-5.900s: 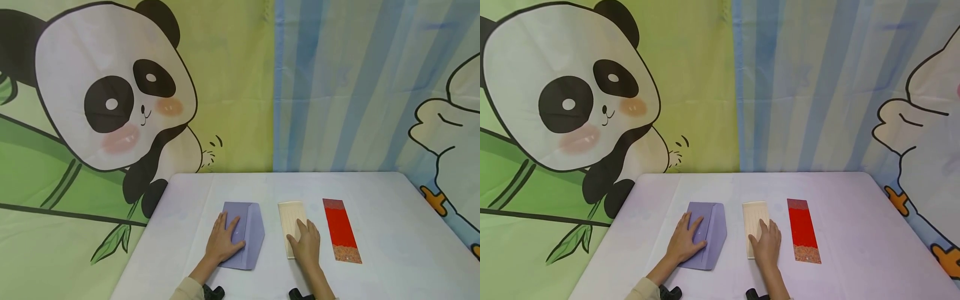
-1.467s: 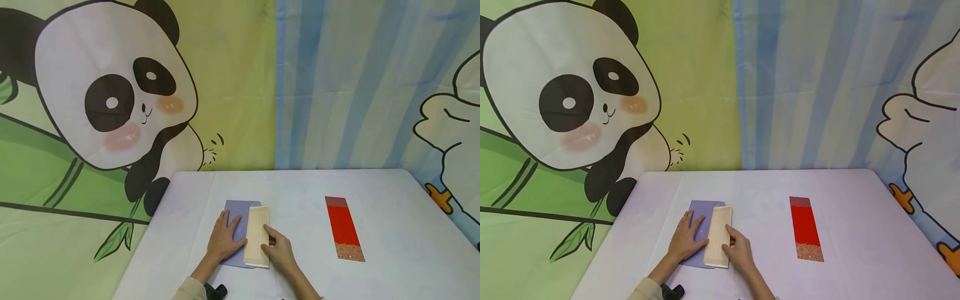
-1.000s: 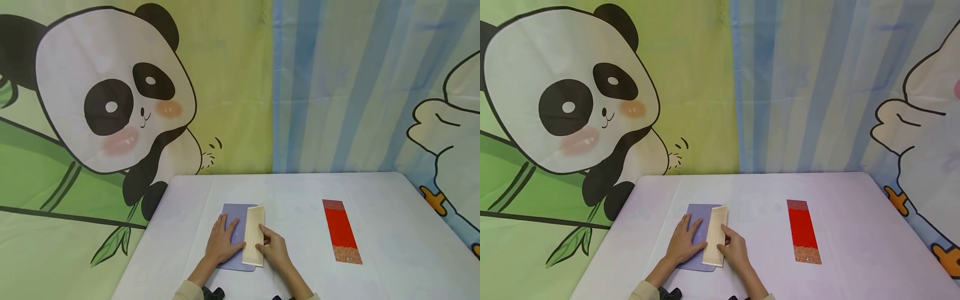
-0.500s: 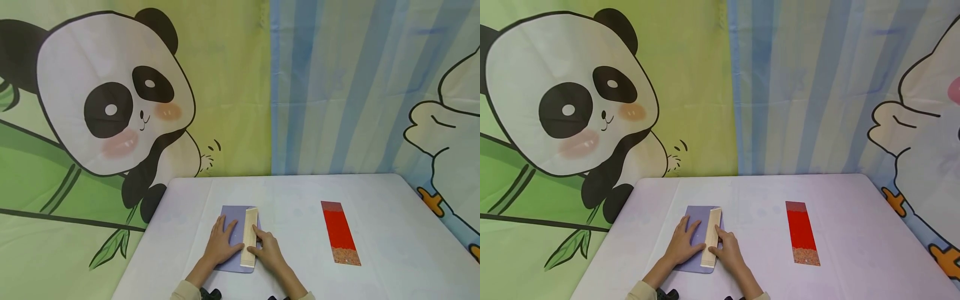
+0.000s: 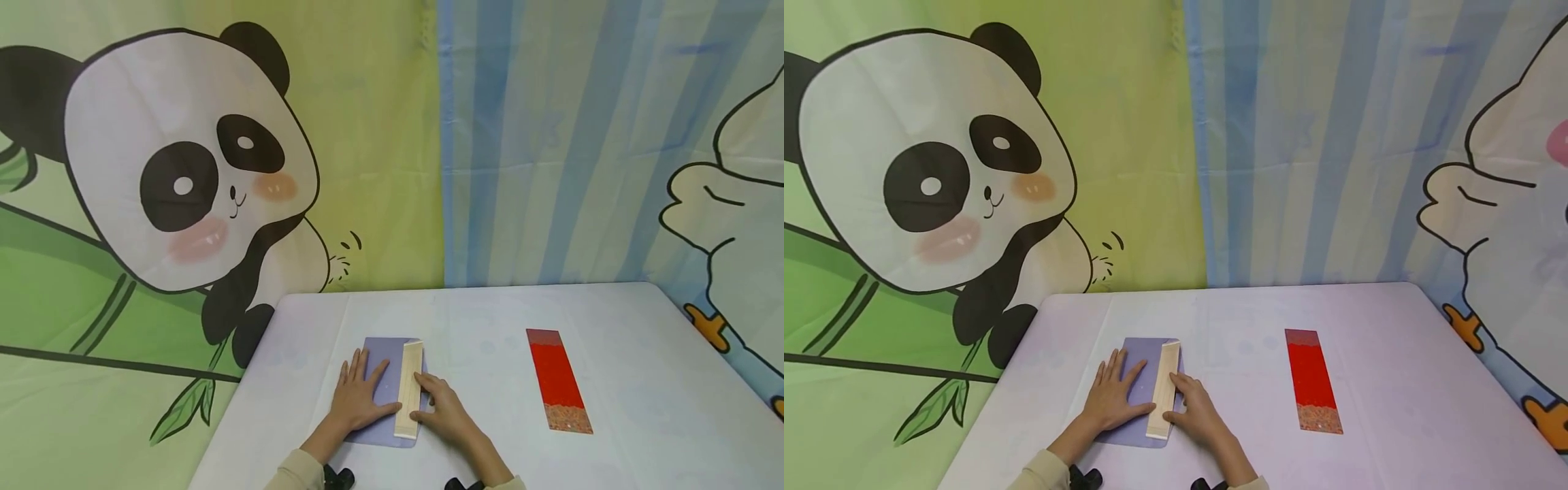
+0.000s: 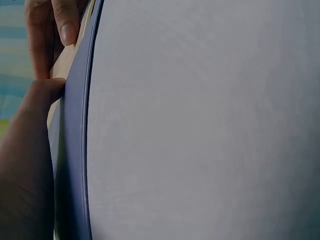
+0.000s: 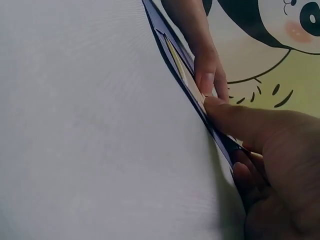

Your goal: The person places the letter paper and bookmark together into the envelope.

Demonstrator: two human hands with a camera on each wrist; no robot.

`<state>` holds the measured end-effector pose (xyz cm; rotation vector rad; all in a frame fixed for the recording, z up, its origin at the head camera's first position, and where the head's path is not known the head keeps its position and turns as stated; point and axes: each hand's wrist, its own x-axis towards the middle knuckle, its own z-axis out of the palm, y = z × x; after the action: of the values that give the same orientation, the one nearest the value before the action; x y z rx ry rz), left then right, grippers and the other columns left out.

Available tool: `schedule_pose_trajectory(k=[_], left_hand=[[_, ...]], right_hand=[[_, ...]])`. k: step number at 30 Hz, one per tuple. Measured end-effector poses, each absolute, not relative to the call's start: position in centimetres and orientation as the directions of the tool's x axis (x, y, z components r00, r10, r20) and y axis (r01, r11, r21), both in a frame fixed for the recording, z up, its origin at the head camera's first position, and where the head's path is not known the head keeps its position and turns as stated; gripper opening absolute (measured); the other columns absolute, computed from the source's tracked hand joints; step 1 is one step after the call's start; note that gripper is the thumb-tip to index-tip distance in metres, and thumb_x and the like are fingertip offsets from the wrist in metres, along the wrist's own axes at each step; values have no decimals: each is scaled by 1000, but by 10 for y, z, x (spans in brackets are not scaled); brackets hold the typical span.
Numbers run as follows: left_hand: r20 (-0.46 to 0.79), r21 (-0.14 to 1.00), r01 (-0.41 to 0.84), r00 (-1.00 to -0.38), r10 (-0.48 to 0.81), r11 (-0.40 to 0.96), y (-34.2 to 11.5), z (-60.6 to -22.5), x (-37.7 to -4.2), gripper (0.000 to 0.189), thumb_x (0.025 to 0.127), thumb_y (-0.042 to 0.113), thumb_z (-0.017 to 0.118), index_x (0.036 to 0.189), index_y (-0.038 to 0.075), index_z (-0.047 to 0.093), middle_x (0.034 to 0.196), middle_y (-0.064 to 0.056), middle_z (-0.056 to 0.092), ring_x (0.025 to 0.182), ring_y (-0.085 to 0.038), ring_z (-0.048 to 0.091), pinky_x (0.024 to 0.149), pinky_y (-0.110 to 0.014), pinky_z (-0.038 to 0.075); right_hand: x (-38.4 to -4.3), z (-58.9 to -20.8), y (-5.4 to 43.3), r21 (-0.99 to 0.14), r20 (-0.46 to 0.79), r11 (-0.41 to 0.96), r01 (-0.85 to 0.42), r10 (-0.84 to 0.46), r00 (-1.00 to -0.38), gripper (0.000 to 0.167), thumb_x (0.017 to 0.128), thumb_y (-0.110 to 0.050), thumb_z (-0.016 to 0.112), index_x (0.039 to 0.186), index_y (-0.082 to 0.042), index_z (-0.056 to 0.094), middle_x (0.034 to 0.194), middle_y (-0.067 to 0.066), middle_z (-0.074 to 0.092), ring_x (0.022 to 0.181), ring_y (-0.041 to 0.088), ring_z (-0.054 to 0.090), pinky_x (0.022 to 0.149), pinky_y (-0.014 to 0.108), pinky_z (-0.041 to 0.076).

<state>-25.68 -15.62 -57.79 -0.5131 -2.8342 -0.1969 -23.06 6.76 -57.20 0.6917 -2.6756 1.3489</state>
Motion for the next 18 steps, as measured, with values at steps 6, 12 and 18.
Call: schedule_pose_trajectory(k=[6,12,18], left_hand=[[247,101,356,-913,324,929,-160,-584,-259,98,67,86,39,144,25,34,147,-25,19,136,-39,14,106,-55,13],[266,87,351,-910,318,932,-158,-587,-258,96,68,85,38,144,26,34,147,-24,20,136,-38,17,106,-55,13],[246,83,340,-918,311,937,-158,-586,-257,96,68,85,37,145,27,31,148,-24,19,137,-37,15,107,-54,11]], right_hand=[[-231,-572,65,-709,283,539,-455,-373,-883,73,73,-25,76,134,1,45,134,19,46,96,20,49,77,30,46],[-231,-572,66,-693,291,550,-466,-377,-879,74,74,-28,75,133,2,45,133,20,45,104,24,48,80,32,46],[-231,-572,64,-682,294,561,-470,-378,-878,74,73,-28,76,133,2,46,134,20,45,105,23,47,82,34,44]])
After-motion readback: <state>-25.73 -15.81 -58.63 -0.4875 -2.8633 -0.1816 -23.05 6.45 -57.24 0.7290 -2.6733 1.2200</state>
